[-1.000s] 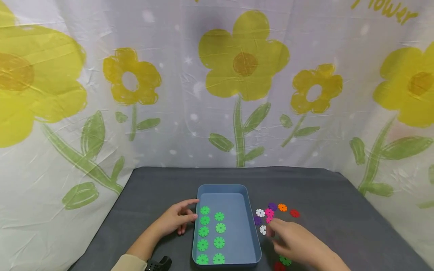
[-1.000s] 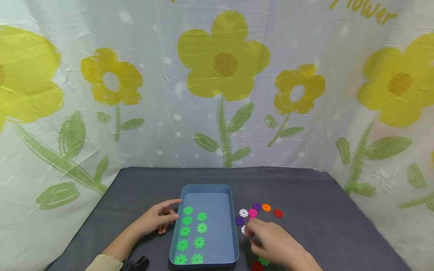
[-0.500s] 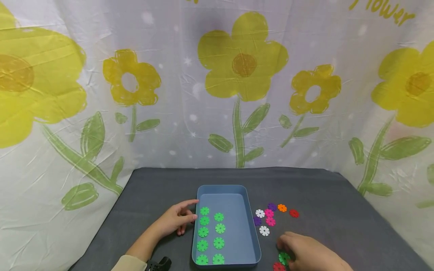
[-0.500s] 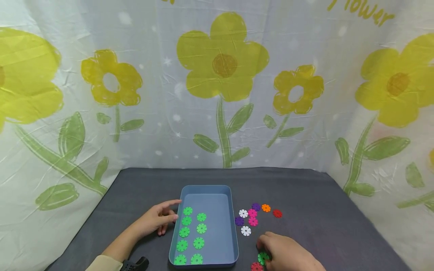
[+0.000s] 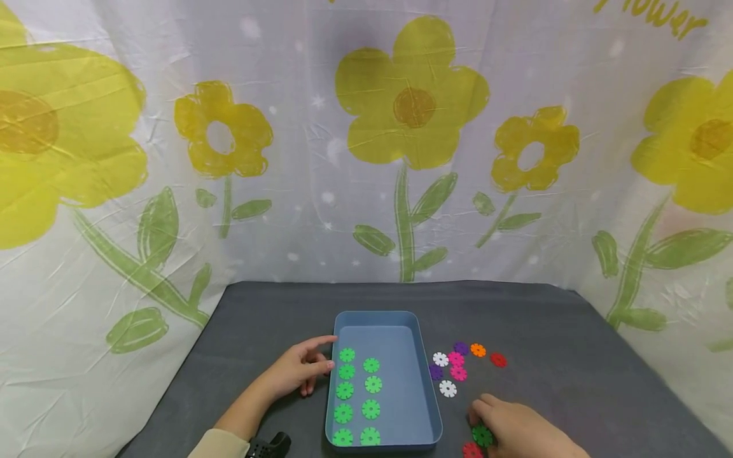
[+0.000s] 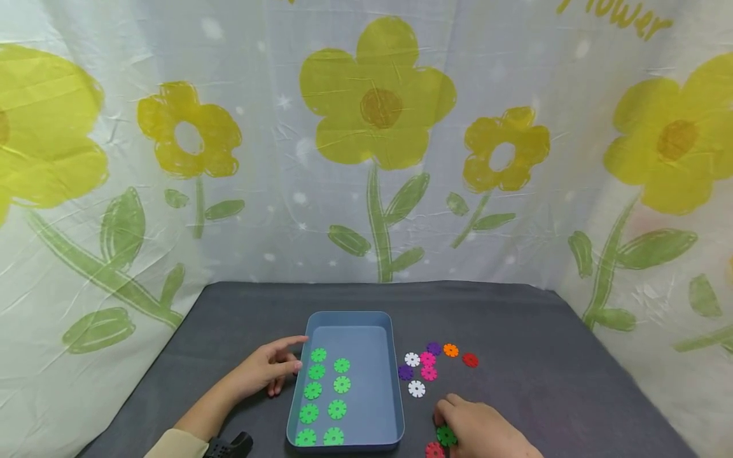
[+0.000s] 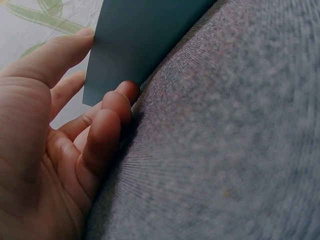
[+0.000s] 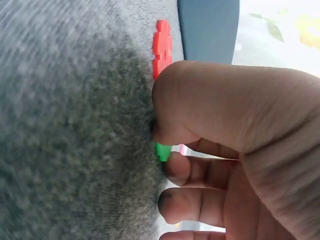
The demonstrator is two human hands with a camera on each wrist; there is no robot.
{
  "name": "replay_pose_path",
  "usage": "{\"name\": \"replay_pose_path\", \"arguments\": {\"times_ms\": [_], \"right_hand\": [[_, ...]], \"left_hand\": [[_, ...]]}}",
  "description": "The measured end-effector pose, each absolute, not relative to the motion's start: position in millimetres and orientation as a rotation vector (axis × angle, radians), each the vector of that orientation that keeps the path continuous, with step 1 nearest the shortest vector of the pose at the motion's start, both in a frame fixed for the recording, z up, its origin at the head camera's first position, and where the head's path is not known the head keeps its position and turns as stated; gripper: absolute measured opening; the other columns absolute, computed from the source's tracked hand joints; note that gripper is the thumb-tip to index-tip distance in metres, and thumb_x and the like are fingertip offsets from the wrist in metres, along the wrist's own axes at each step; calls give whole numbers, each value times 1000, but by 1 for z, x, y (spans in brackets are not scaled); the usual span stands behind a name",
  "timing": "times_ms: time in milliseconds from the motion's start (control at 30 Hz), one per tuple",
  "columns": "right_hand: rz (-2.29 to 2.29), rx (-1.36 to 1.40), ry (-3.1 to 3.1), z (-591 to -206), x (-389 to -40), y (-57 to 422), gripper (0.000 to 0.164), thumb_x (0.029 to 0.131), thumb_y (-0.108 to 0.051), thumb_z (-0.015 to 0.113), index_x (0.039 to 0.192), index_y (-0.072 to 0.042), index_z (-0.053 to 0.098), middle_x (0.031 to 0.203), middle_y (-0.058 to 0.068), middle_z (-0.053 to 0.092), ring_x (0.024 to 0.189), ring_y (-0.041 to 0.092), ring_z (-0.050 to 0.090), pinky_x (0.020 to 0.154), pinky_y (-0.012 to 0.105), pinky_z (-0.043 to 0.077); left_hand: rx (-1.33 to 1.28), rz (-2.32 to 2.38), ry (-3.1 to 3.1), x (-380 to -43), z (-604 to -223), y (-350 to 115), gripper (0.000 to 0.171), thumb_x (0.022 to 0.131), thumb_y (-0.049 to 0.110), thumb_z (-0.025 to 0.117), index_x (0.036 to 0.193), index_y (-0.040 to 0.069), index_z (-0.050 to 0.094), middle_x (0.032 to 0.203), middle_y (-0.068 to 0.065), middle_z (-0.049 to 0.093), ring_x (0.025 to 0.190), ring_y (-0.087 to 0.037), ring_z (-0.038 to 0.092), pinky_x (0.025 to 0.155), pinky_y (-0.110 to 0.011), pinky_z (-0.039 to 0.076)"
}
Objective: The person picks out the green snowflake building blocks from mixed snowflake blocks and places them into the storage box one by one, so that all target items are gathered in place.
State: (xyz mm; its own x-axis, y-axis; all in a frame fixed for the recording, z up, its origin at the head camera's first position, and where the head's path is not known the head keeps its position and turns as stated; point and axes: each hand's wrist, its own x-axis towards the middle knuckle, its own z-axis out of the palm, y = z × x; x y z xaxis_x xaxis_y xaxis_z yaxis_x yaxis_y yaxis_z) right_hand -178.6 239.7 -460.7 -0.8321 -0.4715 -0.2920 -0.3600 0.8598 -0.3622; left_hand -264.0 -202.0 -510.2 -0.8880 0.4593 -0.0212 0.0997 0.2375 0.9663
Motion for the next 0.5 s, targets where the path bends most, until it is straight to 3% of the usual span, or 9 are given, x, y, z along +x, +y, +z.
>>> {"name": "replay_pose_path", "arguments": {"times_ms": [233,367,500], "right_hand": [[-446,-513,2670,-461,-177,238,29,79,-28,88,93,-23,63,81,-9,51,70,11,51,63,33,47],[-502,-447,2659,-454,-174,238,23,80,-19,82,91,-25,62,73,-5,54,66,14,53,59,34,43],[-574,-498,2652,-443,-176,240,27,76,-10,74,92,-27,61,65,-5,52,61,14,53,53,32,39]], "left_hand": [[513,1683,2210,-265,-514,-202,64,102,25,69,158,9,41,95,-11,70,51,-16,54,46,-30,50],[507,1676,2218,-266,-515,-203,65,101,26,69,157,9,41,95,-11,71,51,-16,54,46,-30,50],[519,1679,2223,-266,-513,-203,67,100,29,71,157,10,42,96,-11,71,51,-17,55,46,-30,50]]}}
